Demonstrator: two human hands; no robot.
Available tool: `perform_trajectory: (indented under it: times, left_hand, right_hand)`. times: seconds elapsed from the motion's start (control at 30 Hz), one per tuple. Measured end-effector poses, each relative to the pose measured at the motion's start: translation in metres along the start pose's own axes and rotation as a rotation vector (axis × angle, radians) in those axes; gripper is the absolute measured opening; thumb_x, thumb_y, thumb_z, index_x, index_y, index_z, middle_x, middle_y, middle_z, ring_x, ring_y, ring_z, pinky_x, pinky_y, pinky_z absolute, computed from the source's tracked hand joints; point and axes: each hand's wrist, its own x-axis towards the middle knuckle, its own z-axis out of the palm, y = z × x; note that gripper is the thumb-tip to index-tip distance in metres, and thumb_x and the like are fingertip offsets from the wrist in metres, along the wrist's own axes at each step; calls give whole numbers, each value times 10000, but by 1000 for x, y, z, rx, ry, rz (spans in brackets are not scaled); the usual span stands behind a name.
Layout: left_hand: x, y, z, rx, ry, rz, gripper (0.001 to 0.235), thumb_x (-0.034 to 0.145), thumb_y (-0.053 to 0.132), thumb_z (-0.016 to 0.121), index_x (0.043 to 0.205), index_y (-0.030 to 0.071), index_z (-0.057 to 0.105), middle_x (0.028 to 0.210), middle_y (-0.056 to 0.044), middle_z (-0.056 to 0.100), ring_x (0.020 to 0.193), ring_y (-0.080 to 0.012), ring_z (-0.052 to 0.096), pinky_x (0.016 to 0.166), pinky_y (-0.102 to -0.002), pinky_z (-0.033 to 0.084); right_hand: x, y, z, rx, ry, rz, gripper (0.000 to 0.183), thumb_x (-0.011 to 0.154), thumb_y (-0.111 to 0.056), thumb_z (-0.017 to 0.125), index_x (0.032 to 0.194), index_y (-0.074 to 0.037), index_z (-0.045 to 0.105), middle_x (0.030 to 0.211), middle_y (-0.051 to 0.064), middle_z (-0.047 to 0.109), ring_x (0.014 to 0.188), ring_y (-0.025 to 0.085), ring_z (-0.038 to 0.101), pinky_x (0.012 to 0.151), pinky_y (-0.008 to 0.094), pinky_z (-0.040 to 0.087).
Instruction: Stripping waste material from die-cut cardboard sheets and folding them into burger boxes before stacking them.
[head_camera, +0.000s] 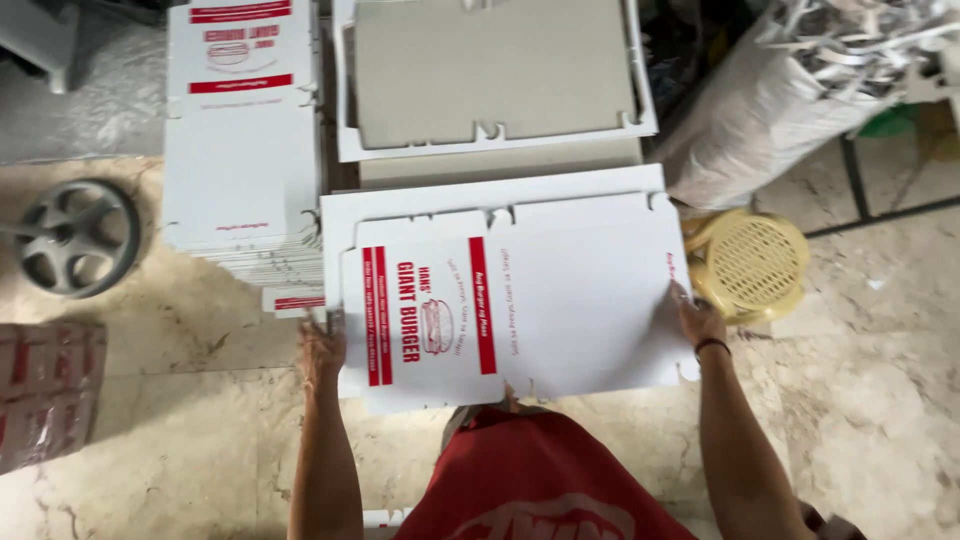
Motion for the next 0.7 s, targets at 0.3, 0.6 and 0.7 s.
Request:
perform_trajectory:
  times: [0.3, 0.6, 0.7]
  left_hand:
    - [-27, 84, 15, -178, -159, -498, 799, 954, 471, 589, 1589, 60, 331, 1510, -255, 409, 1369, -475, 424, 1104, -586, 361]
    - [8, 19, -8, -886, -470, -656, 718, 794, 263, 791, 1412, -17, 555, 1380, -198, 644, 1288, -333, 607, 1114, -432, 452]
    - [-7, 31, -38, -854, -627, -551, 474, 950, 151, 613, 1403, 25, 562, 1374, -164, 662, 1241, -312, 634, 1052, -379, 541]
  right_hand:
    - [-1, -8, 6, -180, 192, -84, 502, 957, -426, 446, 1120, -85, 776, 1008, 232, 774, 1012, 461, 725, 869, 557, 579]
    - [-60, 14, -118, 351, -336, -1, 369, 915, -210, 722, 1117, 99, 731, 954, 311, 723, 816, 417, 671, 657, 575, 582]
    - [-89, -3, -109, 413, -449, 236, 560, 1036, -387, 623, 1019, 171, 672, 1292, 473, 651, 1240, 591, 554, 1069, 660, 418]
